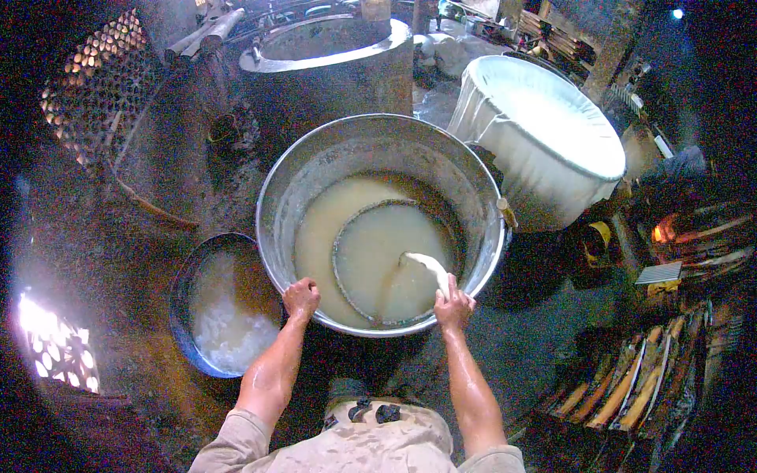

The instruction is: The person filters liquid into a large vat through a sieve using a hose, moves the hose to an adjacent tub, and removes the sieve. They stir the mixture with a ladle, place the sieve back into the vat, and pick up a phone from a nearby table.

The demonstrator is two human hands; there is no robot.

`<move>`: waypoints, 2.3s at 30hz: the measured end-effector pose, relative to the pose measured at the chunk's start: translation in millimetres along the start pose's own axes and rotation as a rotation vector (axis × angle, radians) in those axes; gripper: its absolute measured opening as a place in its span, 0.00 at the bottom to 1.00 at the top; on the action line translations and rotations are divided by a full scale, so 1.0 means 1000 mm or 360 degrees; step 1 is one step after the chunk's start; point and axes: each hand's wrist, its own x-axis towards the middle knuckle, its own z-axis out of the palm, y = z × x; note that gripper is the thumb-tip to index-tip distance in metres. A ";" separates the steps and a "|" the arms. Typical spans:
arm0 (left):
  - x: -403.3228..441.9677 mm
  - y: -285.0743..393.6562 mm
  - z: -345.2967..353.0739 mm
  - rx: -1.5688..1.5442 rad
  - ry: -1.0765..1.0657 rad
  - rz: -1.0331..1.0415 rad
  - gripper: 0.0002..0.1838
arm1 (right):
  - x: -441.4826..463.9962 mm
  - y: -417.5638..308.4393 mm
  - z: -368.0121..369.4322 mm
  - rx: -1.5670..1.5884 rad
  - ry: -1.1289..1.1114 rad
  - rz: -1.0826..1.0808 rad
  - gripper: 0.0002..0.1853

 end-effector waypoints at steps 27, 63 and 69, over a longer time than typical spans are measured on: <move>-0.001 0.004 -0.005 0.0020 -0.0019 -0.0025 0.11 | 0.000 0.004 0.004 0.0027 0.0045 -0.0031 0.31; -0.001 0.001 -0.002 -0.0015 0.0023 0.0000 0.10 | 0.001 -0.001 -0.001 0.0032 -0.0011 0.0014 0.31; 0.001 -0.004 0.005 -0.0017 0.0011 0.0033 0.10 | 0.000 -0.001 -0.001 0.0053 -0.0007 0.0013 0.31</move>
